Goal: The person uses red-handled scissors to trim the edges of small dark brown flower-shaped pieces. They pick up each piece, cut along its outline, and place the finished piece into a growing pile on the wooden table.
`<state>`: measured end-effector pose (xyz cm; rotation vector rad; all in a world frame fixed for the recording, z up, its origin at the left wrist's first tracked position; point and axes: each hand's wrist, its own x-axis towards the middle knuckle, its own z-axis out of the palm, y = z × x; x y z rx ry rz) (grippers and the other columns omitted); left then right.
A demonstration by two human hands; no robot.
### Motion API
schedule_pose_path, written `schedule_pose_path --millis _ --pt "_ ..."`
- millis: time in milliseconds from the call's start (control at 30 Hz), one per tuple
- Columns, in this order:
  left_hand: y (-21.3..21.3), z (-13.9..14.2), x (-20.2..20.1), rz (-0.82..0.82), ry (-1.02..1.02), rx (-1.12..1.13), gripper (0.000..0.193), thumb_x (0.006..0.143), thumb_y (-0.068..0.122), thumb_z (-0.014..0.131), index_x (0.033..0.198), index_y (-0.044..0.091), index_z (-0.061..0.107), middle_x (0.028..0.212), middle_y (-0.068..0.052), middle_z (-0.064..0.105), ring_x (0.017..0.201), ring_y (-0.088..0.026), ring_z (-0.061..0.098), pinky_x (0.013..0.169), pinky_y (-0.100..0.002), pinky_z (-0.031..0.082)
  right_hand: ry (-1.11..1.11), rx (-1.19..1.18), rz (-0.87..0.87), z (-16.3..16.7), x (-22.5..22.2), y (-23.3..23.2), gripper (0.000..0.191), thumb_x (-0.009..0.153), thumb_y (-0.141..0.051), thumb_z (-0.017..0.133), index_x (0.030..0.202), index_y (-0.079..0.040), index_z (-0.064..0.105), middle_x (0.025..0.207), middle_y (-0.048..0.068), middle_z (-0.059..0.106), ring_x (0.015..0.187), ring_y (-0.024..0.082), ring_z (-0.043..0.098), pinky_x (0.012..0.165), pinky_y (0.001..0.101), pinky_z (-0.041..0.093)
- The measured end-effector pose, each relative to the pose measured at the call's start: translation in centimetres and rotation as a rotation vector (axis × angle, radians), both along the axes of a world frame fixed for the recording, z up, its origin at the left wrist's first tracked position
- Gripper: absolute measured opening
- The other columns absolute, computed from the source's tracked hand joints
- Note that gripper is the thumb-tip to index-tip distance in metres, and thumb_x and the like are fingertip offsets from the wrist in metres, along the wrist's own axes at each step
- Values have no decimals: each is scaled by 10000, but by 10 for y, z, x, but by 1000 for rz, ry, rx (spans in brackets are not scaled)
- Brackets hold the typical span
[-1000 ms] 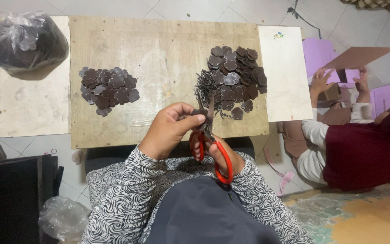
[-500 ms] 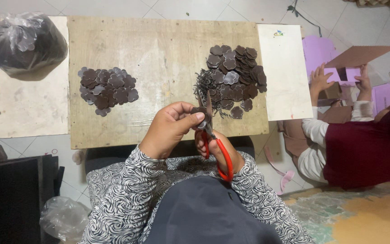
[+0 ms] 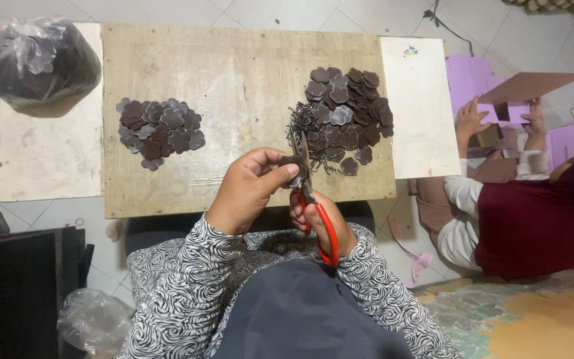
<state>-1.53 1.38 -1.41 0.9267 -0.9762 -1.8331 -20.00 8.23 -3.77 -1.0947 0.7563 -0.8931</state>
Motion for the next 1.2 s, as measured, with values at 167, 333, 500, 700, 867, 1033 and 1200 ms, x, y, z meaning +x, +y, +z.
schedule_pose_path --millis 167,333,500,700,867,1033,1200 --pt "-1 -2 3 5 29 6 200 937 84 704 1103 -24 674 990 -59 738 901 -111 677 830 -272 558 -21 26 -8 -2 0 0 542 1025 -613 541 1002 -76 477 837 -22 410 706 67 374 619 219 347" --pt "-2 -1 4 15 -6 -5 199 940 95 701 1099 -23 684 981 -57 742 890 -104 673 819 -265 554 -16 45 -11 -5 -2 1 530 1021 -597 559 983 -76 472 819 -25 403 696 65 362 601 218 330" --pt "-3 0 6 18 -53 -28 177 944 101 696 1074 -18 699 957 -50 747 871 -97 670 807 -257 553 12 48 -18 -8 -3 1 528 1015 -594 566 960 -76 476 793 -29 396 679 67 356 586 219 313" --pt "-5 0 7 20 -61 -45 166 956 100 689 1066 -22 707 954 -51 742 861 -93 659 799 -254 549 22 46 -20 -10 -3 0 524 1016 -590 569 923 -84 472 766 -30 404 652 71 363 564 223 314" --pt "-6 1 9 23 -47 -26 157 946 102 680 1051 -14 695 952 -49 754 867 -99 687 803 -250 558 42 60 -14 -11 -5 0 512 1013 -580 571 920 -85 480 757 -33 409 638 68 363 547 222 317" --pt "-5 1 9 31 -78 1 143 958 126 686 1043 12 677 942 -33 732 847 -87 673 732 -247 549 42 88 -24 -15 -5 1 499 1011 -566 581 921 -85 486 762 -30 420 642 67 368 540 220 317" --pt "-5 0 9 13 -69 51 145 964 151 672 1047 34 651 945 -26 729 847 -96 712 715 -245 577 44 105 -40 -19 -5 1 491 1008 -555 591 932 -80 496 770 -24 439 646 67 381 544 219 326"
